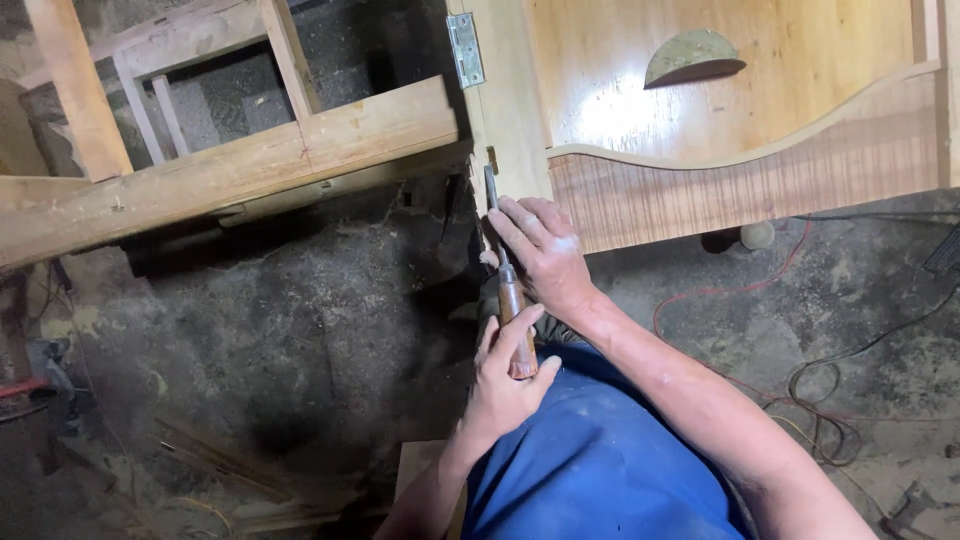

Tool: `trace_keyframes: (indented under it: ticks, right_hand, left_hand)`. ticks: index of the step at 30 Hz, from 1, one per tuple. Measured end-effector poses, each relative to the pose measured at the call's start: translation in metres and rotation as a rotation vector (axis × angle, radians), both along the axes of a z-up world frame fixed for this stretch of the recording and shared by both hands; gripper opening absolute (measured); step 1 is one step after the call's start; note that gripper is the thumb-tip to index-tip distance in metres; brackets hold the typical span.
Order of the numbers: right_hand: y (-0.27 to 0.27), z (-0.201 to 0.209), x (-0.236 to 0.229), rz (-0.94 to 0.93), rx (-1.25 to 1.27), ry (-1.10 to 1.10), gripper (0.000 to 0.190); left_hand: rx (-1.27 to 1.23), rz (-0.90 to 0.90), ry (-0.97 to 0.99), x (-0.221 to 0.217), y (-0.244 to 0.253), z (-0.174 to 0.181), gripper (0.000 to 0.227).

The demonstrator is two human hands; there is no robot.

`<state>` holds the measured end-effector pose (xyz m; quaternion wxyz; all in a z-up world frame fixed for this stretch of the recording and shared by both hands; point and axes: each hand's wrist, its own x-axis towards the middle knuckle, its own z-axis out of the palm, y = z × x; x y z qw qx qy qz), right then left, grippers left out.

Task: Using a hand chisel and mallet to carve out a hinge mortise on the edge of a wooden door.

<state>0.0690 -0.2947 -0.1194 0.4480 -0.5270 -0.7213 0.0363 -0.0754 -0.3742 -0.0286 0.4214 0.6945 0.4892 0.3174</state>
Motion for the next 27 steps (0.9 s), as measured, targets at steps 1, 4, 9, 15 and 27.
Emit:
trace_keyframes:
  ticks: [1,4,9,15,27]
  right_hand:
    - [0.0,0.002,0.001,0.013,-0.008,-0.011,0.039]
    - [-0.003,0.012,0.002,0.041,-0.038,-0.029,0.037]
    - [-0.007,-0.002,0.008,0.082,-0.116,-0.102,0.041]
    - [-0.004,0.021,0.012,0.139,-0.209,-0.173,0.053]
    - [0.002,0.034,0.013,0.201,-0.439,-0.43,0.131]
  left_hand:
    - [-0.104,0.01,-0.046,0.0,0.001,0.003,0.065]
    - [-0.249,0.017,-0.056,-0.009,-0.003,-0.003,0.061]
    - [-0.203,0.076,0.039,-0.013,-0.014,-0.027,0.042]
    - [-0.117,0.168,-0.019,-0.005,-0.013,-0.037,0.034]
    - [-0.06,0.232,-0.035,-0.017,0.013,-0.032,0.029]
